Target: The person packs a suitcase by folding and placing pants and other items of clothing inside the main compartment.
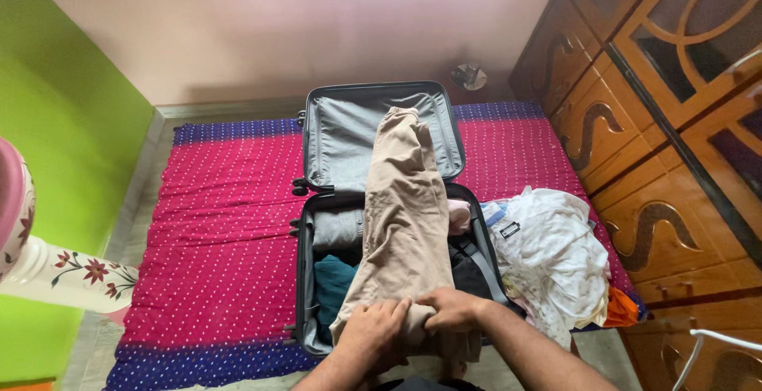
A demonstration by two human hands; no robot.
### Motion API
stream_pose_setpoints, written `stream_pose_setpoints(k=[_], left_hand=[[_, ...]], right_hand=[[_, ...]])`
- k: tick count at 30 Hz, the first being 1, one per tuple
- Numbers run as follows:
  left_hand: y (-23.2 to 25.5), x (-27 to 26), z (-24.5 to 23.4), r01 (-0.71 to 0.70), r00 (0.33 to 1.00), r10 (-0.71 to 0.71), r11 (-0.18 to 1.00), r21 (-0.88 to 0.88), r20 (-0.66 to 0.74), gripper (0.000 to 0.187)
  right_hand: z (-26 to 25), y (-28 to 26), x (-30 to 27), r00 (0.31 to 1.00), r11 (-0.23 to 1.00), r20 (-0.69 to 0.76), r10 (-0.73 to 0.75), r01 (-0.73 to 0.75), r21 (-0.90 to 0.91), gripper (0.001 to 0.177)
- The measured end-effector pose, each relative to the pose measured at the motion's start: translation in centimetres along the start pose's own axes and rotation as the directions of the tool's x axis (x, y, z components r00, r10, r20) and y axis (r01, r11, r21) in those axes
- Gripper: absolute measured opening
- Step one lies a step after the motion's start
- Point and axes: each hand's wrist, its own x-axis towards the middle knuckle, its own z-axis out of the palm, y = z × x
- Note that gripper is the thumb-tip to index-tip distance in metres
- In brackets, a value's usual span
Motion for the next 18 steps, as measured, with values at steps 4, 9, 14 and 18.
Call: stream_pose_setpoints(k=[4,9,14,18], left_hand=[[1.3,-0.1,-2.1,0.111,0.994,-0.11,0.988,-0.103,0.009,0.092],[-0.5,1.0,-3.9,0.28,0.957,-0.238,0.903,-0.326,0.163,0.052],[-4.7,2.9,-1.2,0.277,0.946,-0.16,0.85,-0.449,0.281,0.055],[-8.0,4.9,2.7,0.289,0.912,-0.084,0.826,-0.484,0.401,0.069]], right_hand=[[-0.4,1.7,1.2,0.998,0.993,0.028,0.062,-0.065,0.1,0.069],[-0.9,-1.0,0.1,0.998,0.993,0.054,0.041,-0.035,-0.115,0.075],[-0.9,-5.0,-2.3,0.984,0.869,-0.033,-0.175,0.138,-0.476,0.1],[-0.2,-6.8,-3.0,0.993,0.783,-0.05,-0.111,0.056,-0.62,0.124]])
